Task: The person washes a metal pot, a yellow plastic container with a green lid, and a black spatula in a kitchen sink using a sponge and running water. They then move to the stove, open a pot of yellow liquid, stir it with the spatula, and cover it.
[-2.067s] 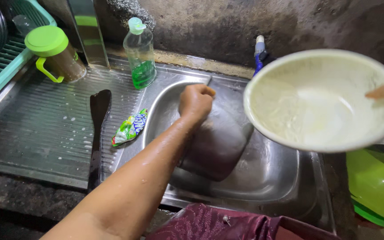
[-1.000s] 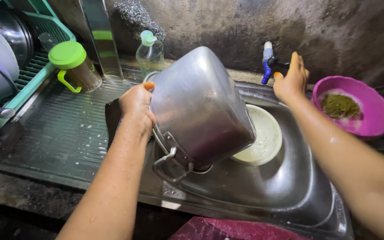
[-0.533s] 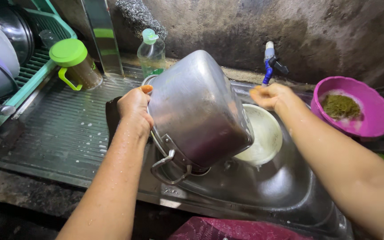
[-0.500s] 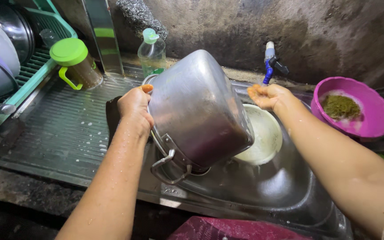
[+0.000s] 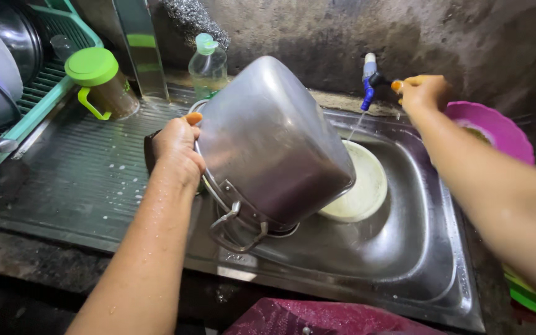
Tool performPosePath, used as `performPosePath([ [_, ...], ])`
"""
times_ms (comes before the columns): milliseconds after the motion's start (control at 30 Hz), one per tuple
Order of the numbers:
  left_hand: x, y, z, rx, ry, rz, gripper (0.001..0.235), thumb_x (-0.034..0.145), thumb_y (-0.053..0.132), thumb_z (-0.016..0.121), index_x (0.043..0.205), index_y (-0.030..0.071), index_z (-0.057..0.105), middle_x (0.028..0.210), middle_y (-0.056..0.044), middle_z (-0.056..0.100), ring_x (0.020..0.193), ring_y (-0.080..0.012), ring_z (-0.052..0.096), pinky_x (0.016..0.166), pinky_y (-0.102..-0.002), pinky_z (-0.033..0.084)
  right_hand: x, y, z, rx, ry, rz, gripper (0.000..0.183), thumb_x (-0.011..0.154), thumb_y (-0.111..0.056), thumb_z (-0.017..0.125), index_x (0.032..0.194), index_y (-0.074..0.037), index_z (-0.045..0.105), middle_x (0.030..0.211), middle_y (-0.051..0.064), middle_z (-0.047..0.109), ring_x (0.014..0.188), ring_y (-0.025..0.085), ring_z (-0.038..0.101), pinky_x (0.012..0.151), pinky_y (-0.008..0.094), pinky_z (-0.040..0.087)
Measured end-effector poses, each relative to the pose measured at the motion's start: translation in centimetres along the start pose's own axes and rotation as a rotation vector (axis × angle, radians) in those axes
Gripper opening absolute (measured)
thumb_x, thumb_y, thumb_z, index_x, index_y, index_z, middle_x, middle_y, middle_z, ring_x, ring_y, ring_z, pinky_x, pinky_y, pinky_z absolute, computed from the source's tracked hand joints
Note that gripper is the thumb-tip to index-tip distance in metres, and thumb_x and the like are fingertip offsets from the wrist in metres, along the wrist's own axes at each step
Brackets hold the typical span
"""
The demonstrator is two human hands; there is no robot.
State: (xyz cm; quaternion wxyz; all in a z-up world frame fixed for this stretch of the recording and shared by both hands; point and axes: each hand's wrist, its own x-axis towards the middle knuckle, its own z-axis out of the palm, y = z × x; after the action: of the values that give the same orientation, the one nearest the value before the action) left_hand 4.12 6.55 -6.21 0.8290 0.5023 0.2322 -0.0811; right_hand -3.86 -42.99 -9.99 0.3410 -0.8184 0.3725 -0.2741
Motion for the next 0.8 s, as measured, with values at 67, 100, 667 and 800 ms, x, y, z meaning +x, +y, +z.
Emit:
performPosePath([
  [67,-0.1,0.2,-0.6,-0.014,0.009,-0.007,0.027,0.079,-0.005,0.049,0.089,0.000,0.073,0.092,-0.012,0.066,0.086,-0.0271,0.065,0.076,-0.041,0.057,0.6,-0.4,0.4,-0.109,0.062,0.040,0.034,0.083,-0.030,0.088,0.103,-0.004,0.079,0.093,0.014,0.076,0.083,0.025,0.075,0.073,0.037,0.057],
  [100,-0.2,0.2,-0.9,-0.022,0.011,-0.013,0.028,0.078,-0.006,0.048,0.090,0.000,0.073,0.093,-0.013,0.066,0.087,-0.0275,0.066,0.078,-0.041,0.058,0.8,-0.6,0.6,-0.155,0.121,-0.009,0.042,0.080,-0.032,0.091,0.106,-0.003,0.077,0.096,0.016,0.075,0.085,0.026,0.073,0.072,0.039,0.056],
  [667,2.4,-12.1,-4.7,-0.213,0.110,-0.700,0.028,0.090,-0.001,0.041,0.091,0.009,0.067,0.098,-0.008,0.069,0.091,-0.0250,0.069,0.096,-0.052,0.055,-20.3,-1.1,-9.7,0.541,-0.314,0.871,0.036,0.104,-0.033,0.054,0.137,-0.019,0.052,0.142,0.011,0.052,0.129,0.029,0.054,0.099,0.054,0.048],
  [800,2.7,-14.4,-4.8,-0.217,0.104,-0.799,0.029,0.093,0.000,0.040,0.089,0.011,0.067,0.097,-0.006,0.070,0.091,-0.0227,0.070,0.101,-0.050,0.053,-21.9,2.3,-9.5,0.575,-0.368,0.856,0.033,0.105,-0.032,0.049,0.132,-0.013,0.056,0.135,0.010,0.059,0.122,0.029,0.058,0.096,0.057,0.049],
])
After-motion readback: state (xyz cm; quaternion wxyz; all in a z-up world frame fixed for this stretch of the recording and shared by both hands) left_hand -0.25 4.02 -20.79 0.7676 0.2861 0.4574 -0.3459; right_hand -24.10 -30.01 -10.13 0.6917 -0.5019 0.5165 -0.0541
